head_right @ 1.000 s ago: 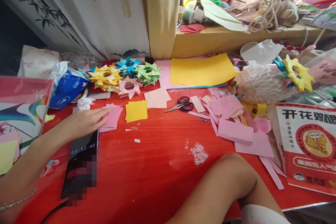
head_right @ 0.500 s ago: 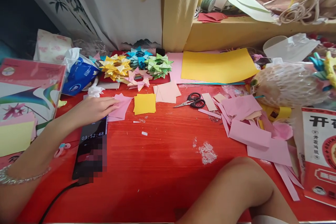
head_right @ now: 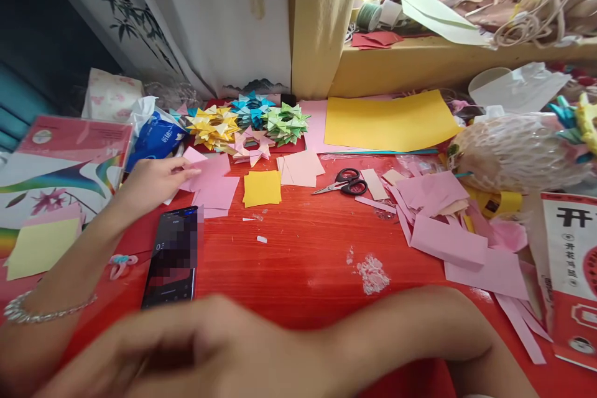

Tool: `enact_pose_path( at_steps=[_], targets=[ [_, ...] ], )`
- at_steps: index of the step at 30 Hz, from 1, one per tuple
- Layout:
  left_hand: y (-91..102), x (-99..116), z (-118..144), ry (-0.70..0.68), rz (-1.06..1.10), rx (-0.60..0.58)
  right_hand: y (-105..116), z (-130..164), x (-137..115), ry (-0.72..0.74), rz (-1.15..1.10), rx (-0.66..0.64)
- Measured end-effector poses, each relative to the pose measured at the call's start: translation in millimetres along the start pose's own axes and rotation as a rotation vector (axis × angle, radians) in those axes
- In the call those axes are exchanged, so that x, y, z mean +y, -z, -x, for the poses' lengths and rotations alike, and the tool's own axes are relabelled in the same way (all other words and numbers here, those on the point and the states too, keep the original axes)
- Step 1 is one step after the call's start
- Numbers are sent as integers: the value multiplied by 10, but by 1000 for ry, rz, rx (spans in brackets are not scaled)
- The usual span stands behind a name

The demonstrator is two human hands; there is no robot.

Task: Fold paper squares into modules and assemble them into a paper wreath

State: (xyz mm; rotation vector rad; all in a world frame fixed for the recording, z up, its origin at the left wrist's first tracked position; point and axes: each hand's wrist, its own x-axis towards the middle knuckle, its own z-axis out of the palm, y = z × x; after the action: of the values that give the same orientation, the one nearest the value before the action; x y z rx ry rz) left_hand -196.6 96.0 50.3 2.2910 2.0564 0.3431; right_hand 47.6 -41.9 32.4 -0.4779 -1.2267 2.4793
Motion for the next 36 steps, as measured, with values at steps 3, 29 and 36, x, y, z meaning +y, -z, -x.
enact_pose_path(
  at_steps=[3, 29, 36],
  targets=[
    [189, 131, 148, -94, 4, 222, 77, -354, -465, 94, -152, 121],
    [-186, -21, 59, -432, -191, -441, 1001, 401, -277, 28, -112, 1018],
    [-228, -39, 76, -495, -148, -371, 1117, 433, -353, 47, -174, 1071]
  ],
)
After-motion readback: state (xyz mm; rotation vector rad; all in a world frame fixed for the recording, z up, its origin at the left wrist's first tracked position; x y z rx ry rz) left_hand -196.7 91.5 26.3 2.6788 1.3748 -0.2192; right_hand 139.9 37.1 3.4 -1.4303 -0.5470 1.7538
